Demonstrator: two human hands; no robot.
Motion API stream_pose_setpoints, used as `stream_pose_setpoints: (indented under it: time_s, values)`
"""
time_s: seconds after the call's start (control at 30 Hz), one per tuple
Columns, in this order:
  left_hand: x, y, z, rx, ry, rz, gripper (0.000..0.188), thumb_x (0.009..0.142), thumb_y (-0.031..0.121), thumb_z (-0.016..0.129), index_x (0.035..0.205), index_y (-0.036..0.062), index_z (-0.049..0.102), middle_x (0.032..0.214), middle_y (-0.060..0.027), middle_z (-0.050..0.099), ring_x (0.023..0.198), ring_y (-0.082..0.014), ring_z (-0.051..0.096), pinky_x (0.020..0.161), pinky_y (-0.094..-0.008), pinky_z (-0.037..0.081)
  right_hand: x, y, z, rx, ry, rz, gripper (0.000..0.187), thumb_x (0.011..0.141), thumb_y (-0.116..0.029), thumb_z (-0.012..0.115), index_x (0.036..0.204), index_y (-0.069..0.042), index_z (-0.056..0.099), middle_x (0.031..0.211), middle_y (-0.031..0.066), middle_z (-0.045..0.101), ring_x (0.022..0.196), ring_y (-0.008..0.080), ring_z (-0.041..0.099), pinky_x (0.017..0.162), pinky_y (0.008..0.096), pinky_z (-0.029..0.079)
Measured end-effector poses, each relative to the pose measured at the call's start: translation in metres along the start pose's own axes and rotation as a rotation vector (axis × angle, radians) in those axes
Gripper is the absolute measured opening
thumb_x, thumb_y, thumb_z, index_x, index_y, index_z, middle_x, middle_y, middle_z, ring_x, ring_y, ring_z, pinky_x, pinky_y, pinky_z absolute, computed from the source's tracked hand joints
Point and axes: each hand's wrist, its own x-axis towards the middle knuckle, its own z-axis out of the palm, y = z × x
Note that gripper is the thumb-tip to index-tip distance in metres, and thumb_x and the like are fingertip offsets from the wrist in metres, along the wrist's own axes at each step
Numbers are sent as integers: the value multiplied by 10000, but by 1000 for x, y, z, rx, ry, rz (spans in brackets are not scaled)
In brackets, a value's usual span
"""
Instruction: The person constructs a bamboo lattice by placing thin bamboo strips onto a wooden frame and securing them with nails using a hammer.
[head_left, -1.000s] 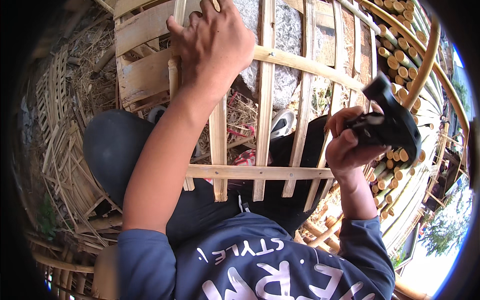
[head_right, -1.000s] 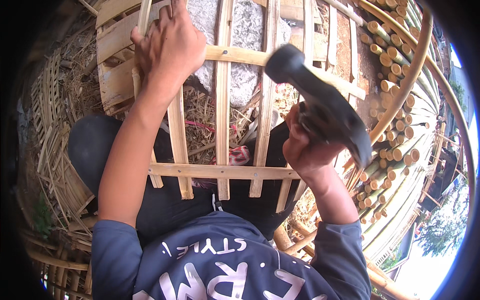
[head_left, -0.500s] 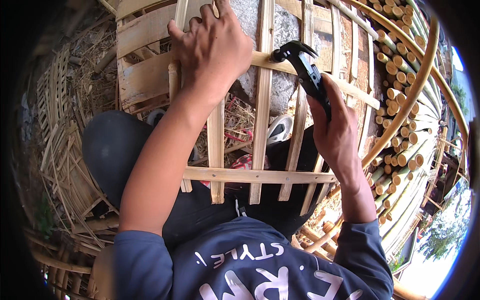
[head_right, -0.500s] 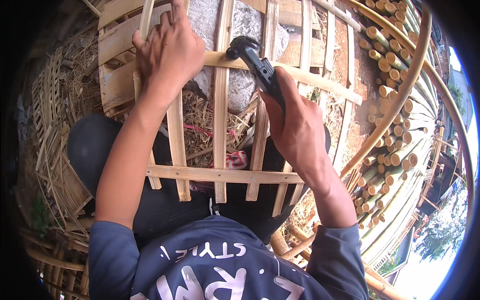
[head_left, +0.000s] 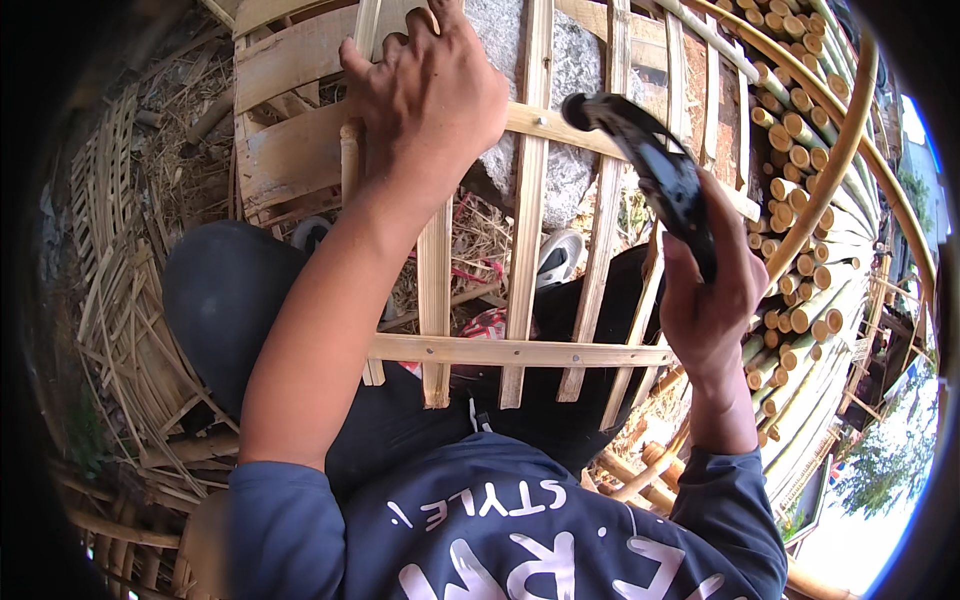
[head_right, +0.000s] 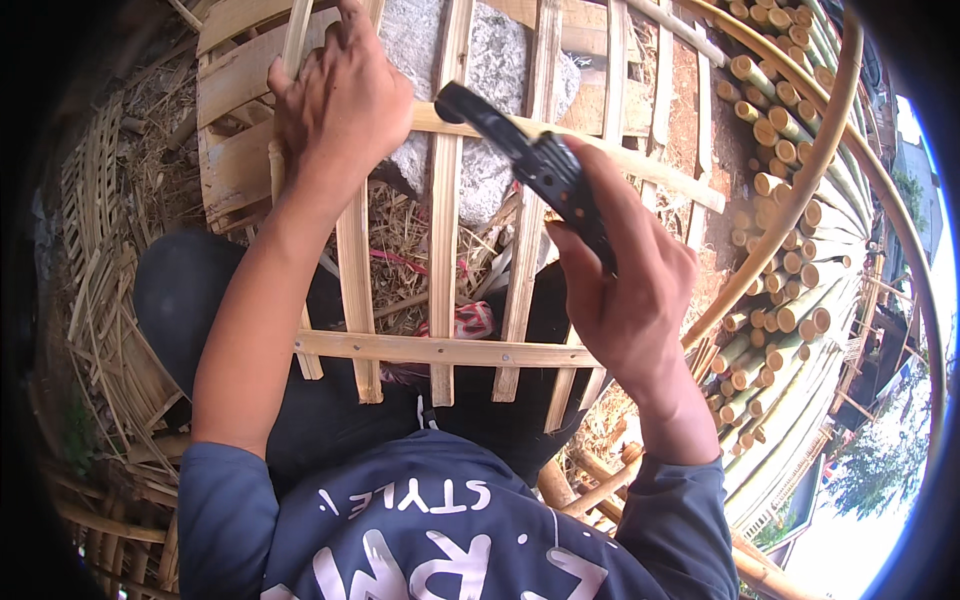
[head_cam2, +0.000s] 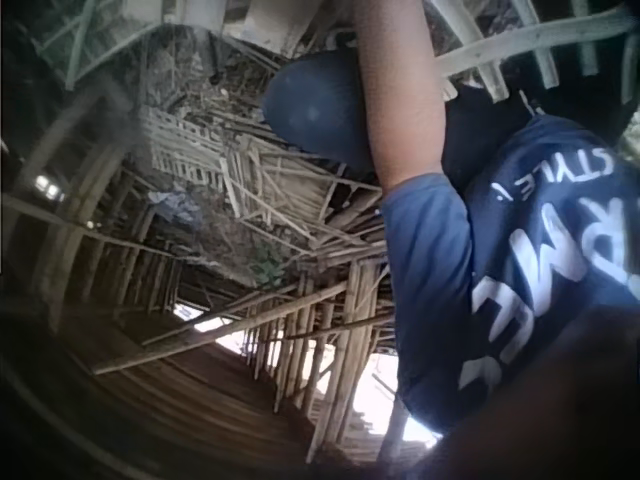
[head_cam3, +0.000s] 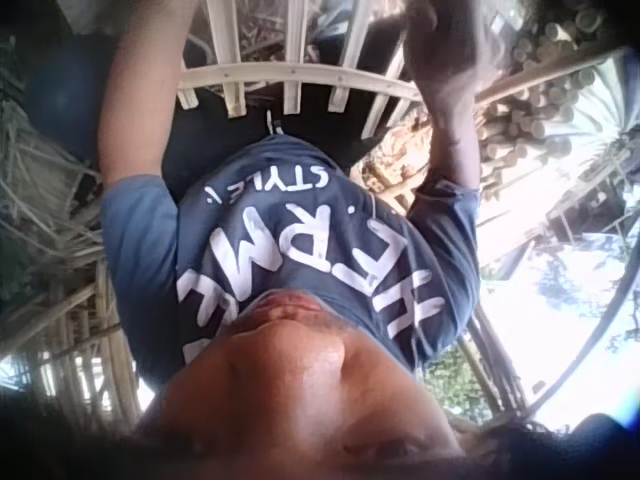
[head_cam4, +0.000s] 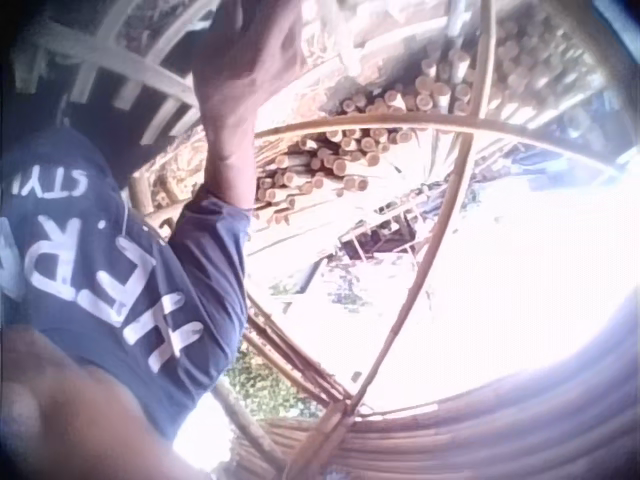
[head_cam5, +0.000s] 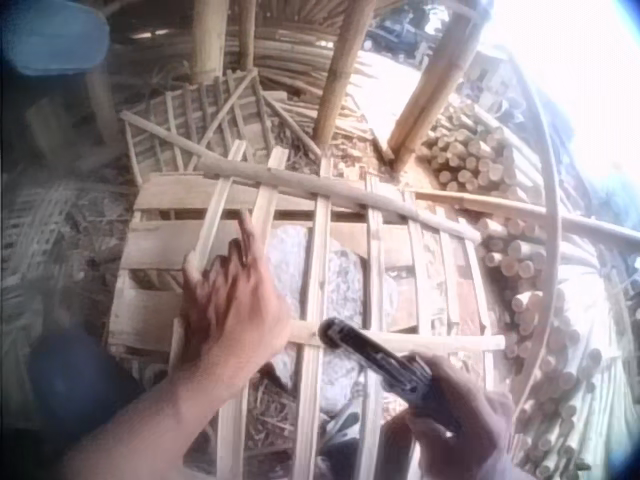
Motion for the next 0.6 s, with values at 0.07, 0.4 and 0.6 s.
stream_pose_setpoints:
  time_s: [0.07,0.4,0.6]
  values:
    - [1,8,1,43,183,60,773,890,119,498,1550,-78,145,1317,-316,573,1154,-399,616,1135,-621,272,-3,11,8,161,100,38,450,939,-114,658,1355,-15,517,814,177,672,638,310,669,595,389,532]
    - [7,0,-6,25,122,59,807,870,115,519,1524,-142,122,1131,-257,634,991,-337,650,1110,-606,261,25,15,3,-253,-374,129,464,981,-85,554,1411,28,423,1132,312,655,749,288,716,561,358,546]
    - [-9,18,-23,-60,-23,48,897,858,116,577,1527,-154,44,1072,-226,650,950,-318,650,1129,-597,266,17,23,18,-167,-356,136,410,957,-94,619,1349,-42,511,928,200,718,703,294,734,543,388,540]
